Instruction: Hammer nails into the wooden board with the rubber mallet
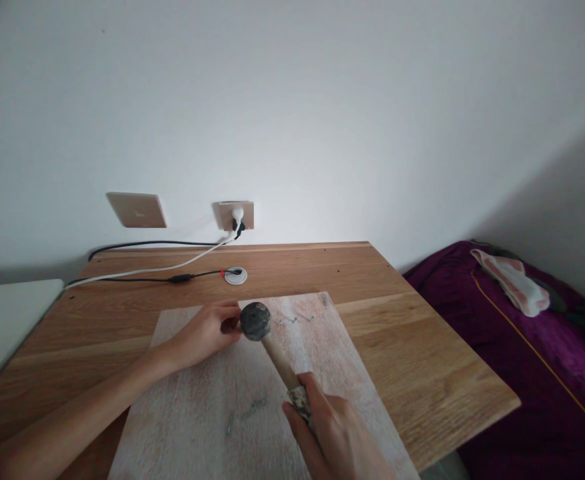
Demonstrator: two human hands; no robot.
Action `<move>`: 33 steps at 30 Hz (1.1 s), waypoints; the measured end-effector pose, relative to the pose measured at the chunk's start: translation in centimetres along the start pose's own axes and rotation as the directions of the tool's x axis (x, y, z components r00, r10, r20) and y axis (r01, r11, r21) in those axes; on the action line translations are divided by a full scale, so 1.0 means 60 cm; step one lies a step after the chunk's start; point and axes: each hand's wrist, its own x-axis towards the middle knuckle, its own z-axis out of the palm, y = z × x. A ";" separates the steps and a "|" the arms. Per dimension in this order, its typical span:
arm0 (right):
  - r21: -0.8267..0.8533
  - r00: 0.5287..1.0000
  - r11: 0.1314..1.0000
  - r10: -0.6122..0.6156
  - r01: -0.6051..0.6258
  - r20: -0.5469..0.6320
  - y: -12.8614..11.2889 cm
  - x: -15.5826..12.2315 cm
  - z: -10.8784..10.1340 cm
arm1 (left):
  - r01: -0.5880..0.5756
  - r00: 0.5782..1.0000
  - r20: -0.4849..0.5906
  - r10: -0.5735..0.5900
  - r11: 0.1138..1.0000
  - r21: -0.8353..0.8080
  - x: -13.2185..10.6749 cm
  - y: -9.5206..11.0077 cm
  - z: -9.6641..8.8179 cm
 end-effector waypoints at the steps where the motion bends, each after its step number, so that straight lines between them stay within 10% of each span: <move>1: 0.000 1.000 1.000 0.006 -0.006 -0.001 0.000 0.000 0.000 | 0.000 1.000 0.001 0.000 1.000 -0.006 0.000 0.001 0.000; 33: -0.072 0.999 0.997 -0.020 0.017 -0.040 0.005 -0.005 0.013 | -0.031 0.998 0.050 0.031 0.999 -0.017 0.001 -0.001 -0.003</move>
